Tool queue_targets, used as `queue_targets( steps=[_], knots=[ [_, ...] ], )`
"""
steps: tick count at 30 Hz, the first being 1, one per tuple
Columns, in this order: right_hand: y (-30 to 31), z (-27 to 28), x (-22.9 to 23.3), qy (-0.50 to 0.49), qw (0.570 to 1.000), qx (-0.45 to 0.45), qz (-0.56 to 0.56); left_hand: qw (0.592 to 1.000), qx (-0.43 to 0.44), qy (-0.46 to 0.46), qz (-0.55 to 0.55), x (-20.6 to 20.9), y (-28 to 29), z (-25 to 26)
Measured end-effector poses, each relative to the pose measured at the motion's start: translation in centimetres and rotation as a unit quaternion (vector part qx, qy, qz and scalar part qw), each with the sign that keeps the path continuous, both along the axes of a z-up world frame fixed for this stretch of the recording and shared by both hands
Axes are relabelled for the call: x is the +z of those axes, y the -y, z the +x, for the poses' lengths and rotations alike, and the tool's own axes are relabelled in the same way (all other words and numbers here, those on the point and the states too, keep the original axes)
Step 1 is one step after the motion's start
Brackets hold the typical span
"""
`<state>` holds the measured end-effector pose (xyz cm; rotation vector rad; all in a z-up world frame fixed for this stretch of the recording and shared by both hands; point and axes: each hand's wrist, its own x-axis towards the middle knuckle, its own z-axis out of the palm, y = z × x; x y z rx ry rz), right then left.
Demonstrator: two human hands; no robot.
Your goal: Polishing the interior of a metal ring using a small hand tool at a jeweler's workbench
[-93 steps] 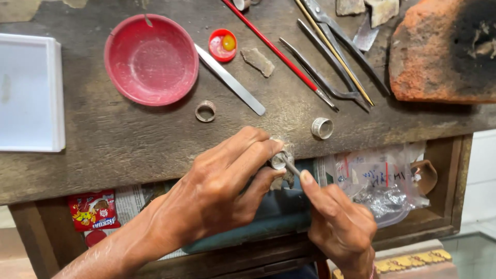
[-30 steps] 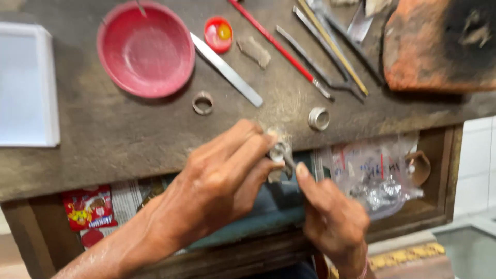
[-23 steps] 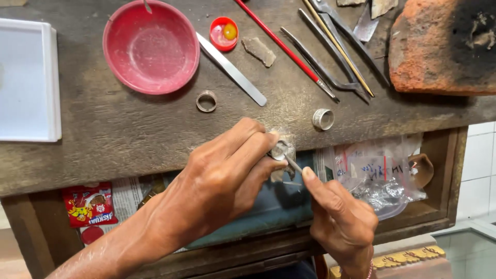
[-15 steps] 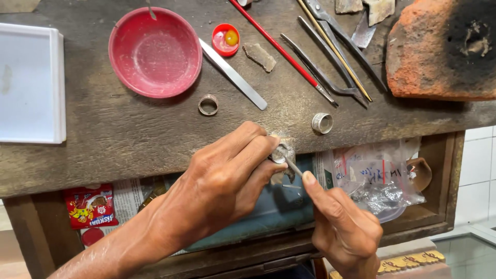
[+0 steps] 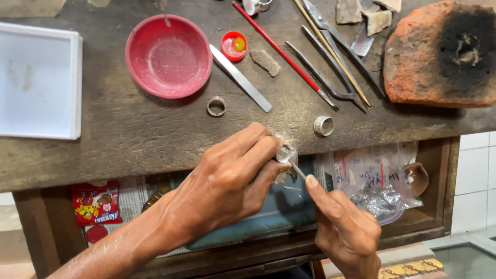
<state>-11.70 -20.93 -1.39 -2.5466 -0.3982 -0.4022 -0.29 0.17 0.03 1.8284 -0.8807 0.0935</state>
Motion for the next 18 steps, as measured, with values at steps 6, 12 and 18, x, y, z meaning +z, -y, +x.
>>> queue_targets(
  steps=[6, 12, 18],
  knots=[
    [-0.7, 1.6, 0.8, 0.0, 0.998, 0.039, 0.04, 1.0, -0.003, -0.008, -0.012, 0.6, 0.0, 0.2],
    [-0.2, 1.8, 0.2, -0.039, 0.998, 0.018, 0.04, 1.0, 0.003, -0.005, 0.002, 0.2, 0.1, 0.4],
    [0.1, 1.4, 0.1, -0.014, 0.999, 0.024, 0.03, 1.0, 0.001, -0.021, 0.012, 0.3, 0.1, 0.4]
  ],
)
